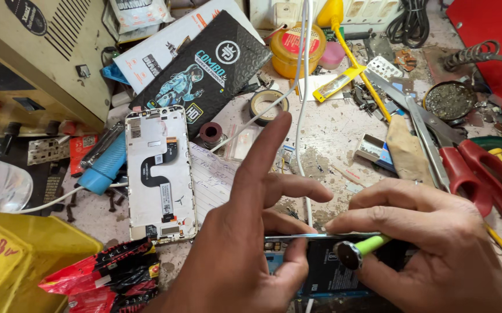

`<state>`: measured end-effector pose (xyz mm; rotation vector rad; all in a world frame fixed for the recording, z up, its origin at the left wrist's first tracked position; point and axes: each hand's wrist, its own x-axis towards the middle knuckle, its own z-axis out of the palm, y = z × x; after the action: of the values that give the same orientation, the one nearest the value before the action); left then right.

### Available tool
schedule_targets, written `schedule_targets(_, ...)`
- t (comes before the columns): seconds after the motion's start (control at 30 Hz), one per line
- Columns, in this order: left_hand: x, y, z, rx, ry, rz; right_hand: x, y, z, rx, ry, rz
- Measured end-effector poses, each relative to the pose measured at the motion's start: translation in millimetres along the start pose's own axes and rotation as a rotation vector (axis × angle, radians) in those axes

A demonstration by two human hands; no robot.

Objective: The person uses tweezers and a green-handled screwdriver to manipulate small components and connectors inside a disassembled smartphone. The hands repeatedly pry, lift, and adjust parts near the battery and camera module while the phone remains open on the workbench.

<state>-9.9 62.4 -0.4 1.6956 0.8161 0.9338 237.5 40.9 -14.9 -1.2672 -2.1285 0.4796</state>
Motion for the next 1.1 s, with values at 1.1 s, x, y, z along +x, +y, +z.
schedule_targets(1.1, -6, -32, 37, -0.334, 0.243, -0.601, -3, 14, 6, 0.239, -0.01, 0.098)
